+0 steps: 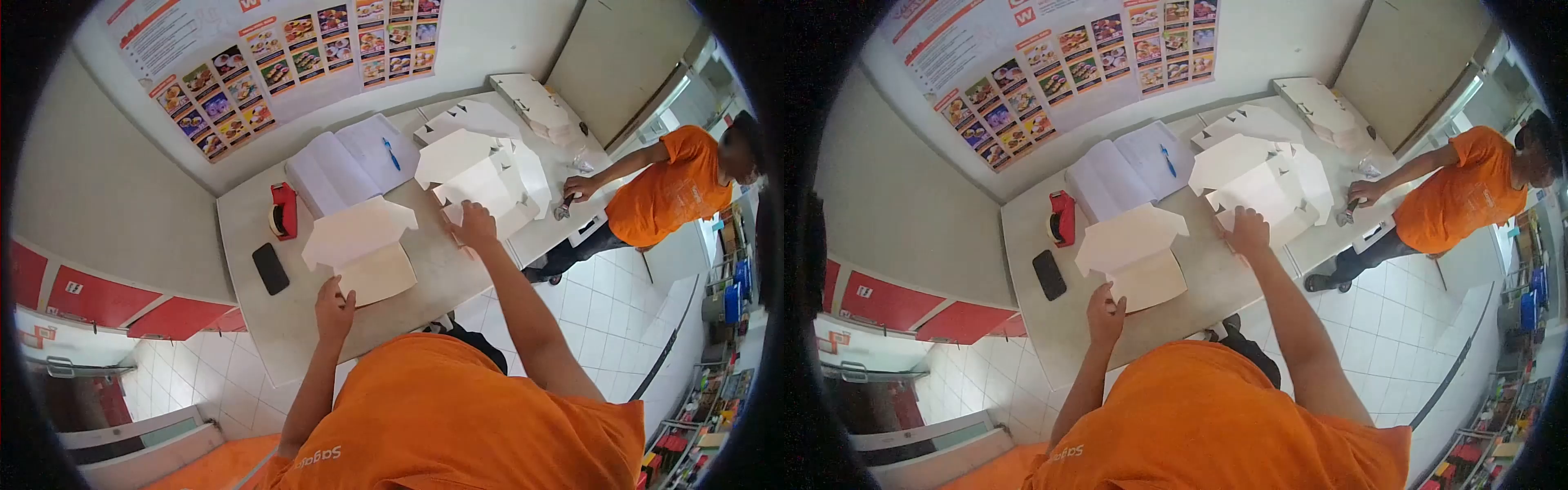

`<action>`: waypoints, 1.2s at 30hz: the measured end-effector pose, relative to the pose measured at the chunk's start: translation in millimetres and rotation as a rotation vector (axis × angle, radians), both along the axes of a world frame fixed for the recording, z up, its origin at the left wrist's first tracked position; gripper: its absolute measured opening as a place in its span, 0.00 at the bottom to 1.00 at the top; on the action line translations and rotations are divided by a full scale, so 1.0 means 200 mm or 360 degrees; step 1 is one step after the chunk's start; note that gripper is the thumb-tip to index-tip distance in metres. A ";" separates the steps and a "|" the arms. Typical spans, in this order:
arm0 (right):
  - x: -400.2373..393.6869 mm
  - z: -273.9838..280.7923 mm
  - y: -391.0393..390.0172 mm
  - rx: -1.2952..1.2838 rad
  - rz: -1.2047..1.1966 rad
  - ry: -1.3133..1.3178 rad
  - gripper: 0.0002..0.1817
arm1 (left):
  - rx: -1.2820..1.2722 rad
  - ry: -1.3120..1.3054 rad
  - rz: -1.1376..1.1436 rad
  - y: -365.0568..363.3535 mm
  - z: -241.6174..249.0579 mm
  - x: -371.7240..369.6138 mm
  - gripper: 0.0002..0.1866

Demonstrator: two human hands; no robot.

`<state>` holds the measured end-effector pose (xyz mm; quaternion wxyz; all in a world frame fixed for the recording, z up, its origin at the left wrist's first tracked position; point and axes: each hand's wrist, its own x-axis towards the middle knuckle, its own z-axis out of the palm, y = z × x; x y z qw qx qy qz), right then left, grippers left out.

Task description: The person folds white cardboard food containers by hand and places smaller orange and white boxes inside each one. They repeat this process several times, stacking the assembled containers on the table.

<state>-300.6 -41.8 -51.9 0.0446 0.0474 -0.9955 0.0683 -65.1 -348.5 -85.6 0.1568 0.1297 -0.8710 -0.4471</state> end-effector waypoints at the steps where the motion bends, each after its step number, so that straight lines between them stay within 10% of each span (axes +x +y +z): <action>1: -0.04 -0.02 0.05 -0.0081 0.0115 -0.0170 0.31 | -0.0482 0.0163 0.0089 0.03 0.05 -0.01 0.23; 2: -0.07 -0.03 0.09 -0.0159 0.0230 -0.0340 0.29 | -0.0959 0.0330 0.0175 0.07 0.09 -0.04 0.22; 11: -0.22 -0.07 0.30 -0.0514 0.0580 -0.0376 0.15 | -0.0747 -0.0777 -0.0337 0.57 0.11 -0.53 0.21; 23: -0.07 0.26 0.39 -0.0546 0.0296 -0.0115 0.10 | -0.0797 -0.0844 -0.0156 0.52 0.02 -0.51 0.17; 27: 0.02 0.51 0.40 -0.0839 0.0390 0.0202 0.06 | -0.0709 -0.0091 0.0085 0.72 0.33 -0.48 0.26; 32: 0.36 0.64 0.39 -0.0134 0.0874 0.0048 0.04 | -0.0670 0.1047 -0.0493 0.92 0.75 -0.48 0.30; 36: 0.87 1.27 0.36 0.0214 0.0932 -0.0252 0.05 | -0.0808 0.0272 -0.1411 0.96 1.06 -0.45 0.17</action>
